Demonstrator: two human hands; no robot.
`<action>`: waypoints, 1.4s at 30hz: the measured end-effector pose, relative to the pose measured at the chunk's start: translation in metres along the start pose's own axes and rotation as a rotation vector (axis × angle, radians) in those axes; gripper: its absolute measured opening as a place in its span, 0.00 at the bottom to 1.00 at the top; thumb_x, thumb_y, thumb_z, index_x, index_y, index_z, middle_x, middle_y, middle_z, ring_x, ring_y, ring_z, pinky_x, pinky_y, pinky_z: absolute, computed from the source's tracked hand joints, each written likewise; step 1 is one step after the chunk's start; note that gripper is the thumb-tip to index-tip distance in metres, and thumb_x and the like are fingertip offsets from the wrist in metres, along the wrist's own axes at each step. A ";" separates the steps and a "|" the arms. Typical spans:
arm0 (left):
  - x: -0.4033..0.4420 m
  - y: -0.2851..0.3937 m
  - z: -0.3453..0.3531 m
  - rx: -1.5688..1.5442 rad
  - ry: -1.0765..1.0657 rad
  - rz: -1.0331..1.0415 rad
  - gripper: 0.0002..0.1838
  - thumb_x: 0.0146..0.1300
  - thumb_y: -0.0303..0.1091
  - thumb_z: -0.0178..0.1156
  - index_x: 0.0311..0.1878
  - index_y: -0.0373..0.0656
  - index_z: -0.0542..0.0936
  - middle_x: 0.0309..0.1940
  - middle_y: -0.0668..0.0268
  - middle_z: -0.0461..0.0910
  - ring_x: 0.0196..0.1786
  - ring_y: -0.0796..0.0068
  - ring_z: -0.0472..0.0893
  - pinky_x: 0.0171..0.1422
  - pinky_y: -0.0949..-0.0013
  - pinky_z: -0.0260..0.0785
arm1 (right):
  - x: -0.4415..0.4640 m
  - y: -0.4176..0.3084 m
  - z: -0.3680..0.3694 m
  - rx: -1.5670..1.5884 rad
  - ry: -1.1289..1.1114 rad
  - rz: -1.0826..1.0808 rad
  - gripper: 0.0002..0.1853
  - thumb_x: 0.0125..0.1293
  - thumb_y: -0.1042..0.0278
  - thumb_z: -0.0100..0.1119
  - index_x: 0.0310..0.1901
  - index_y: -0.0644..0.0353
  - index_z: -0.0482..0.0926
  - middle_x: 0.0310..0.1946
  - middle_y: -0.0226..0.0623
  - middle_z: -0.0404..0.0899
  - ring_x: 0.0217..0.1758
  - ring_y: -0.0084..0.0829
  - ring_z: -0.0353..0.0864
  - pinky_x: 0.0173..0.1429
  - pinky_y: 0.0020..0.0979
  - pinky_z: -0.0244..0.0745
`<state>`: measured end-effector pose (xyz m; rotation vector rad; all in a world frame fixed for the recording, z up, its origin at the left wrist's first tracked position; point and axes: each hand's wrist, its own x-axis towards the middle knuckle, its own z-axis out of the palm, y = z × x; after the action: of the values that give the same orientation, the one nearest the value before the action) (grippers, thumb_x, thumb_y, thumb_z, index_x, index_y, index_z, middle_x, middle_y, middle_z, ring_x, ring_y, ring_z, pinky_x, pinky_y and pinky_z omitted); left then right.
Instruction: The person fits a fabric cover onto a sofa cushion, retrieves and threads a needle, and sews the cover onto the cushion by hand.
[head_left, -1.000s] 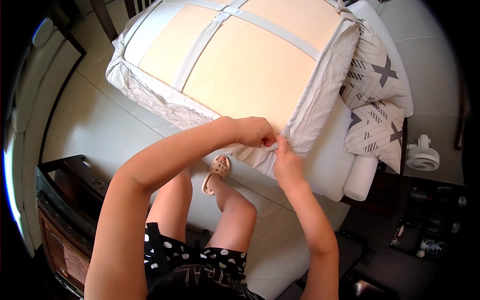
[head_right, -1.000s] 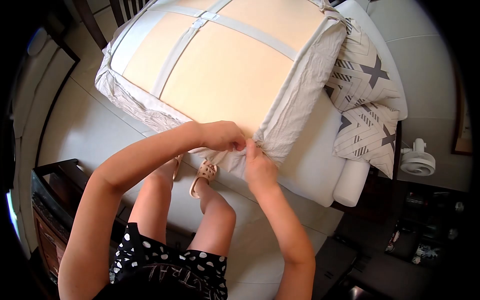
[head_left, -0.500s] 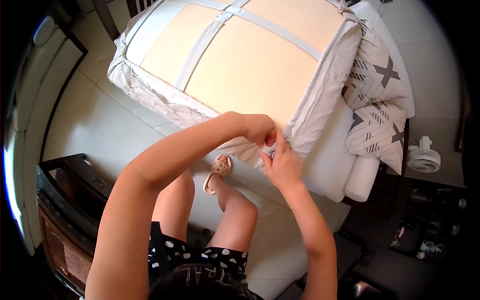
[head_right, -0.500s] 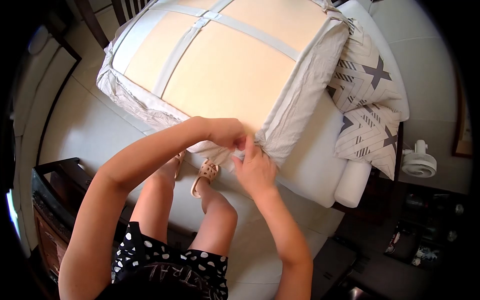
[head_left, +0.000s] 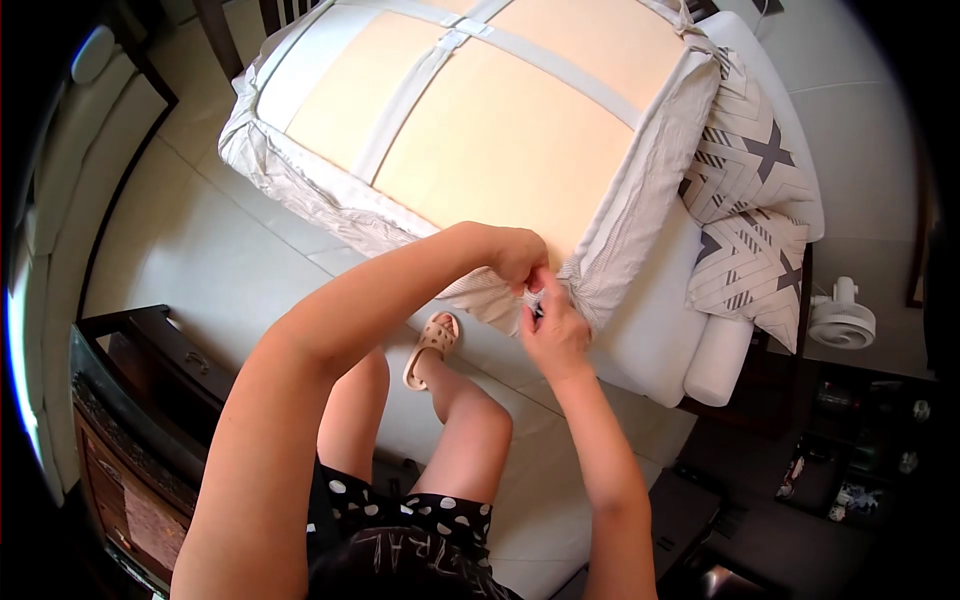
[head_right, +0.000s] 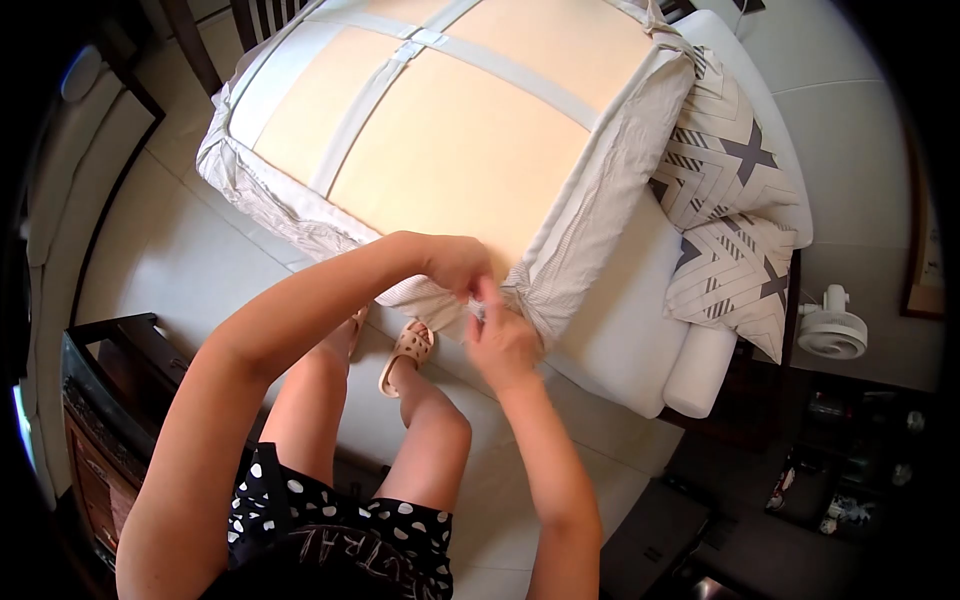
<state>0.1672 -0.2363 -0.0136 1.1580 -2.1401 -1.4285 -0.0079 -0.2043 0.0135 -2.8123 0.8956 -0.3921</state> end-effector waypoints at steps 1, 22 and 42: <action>0.001 -0.001 0.000 0.018 0.000 -0.025 0.13 0.40 0.24 0.62 0.34 0.41 0.79 0.29 0.63 0.79 0.34 0.69 0.76 0.41 0.68 0.67 | -0.001 0.000 0.004 -0.024 -0.024 -0.013 0.30 0.49 0.68 0.60 0.55 0.57 0.62 0.29 0.40 0.76 0.28 0.40 0.75 0.31 0.39 0.68; 0.014 -0.009 -0.008 -0.149 -0.087 -0.125 0.13 0.44 0.21 0.57 0.37 0.43 0.80 0.31 0.65 0.79 0.35 0.72 0.75 0.39 0.70 0.67 | 0.019 -0.034 -0.014 -0.547 0.047 -0.375 0.02 0.46 0.73 0.50 0.24 0.57 0.70 0.23 0.32 0.62 0.29 0.29 0.64 0.43 0.35 0.58; 0.004 -0.009 -0.006 -0.104 -0.082 -0.036 0.11 0.44 0.25 0.60 0.35 0.44 0.79 0.30 0.67 0.79 0.36 0.72 0.75 0.44 0.69 0.65 | -0.065 -0.089 -0.069 0.111 -0.088 -0.029 0.08 0.48 0.75 0.53 0.32 0.54 0.72 0.24 0.31 0.72 0.29 0.31 0.73 0.40 0.31 0.62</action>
<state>0.1724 -0.2449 -0.0196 1.1225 -2.0808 -1.6093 -0.0316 -0.0997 0.0872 -2.7206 0.7914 -0.3093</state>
